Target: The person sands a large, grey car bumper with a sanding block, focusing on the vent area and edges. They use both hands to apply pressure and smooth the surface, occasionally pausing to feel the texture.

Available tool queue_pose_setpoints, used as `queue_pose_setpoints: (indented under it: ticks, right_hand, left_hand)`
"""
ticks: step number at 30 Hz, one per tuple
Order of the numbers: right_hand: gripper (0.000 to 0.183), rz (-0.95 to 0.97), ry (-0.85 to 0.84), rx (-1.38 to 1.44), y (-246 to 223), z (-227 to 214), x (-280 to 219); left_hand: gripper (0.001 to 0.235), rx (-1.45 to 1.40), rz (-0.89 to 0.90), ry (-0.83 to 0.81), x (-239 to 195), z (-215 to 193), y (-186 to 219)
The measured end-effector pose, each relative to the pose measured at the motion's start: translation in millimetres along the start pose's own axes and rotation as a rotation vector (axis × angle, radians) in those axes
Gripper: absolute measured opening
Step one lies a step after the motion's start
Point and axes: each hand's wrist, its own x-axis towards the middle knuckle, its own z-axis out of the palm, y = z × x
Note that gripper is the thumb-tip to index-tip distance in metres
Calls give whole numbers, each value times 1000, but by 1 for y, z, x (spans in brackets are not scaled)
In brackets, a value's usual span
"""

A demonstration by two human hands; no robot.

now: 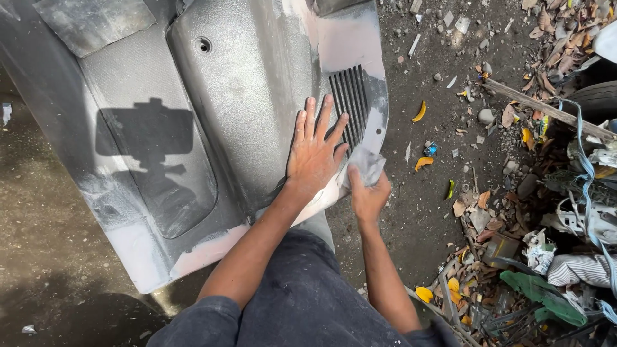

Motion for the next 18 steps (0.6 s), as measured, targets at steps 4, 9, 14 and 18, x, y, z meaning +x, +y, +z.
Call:
queue_pose_setpoints:
  ticks: [4, 9, 14, 18]
  right_hand:
    - [32, 132, 106, 112, -31, 2, 45]
    - [40, -93, -13, 171, -13, -1, -18]
    - [31, 77, 78, 61, -23, 6, 32]
    - [40, -281, 9, 131, -14, 4, -37]
  left_hand:
    - [62, -9, -29, -40, 14, -5, 7]
    - [63, 19, -10, -19, 4, -6, 7]
    - [63, -12, -2, -30, 11, 0, 7]
    - [63, -4, 3, -31, 5, 1, 1]
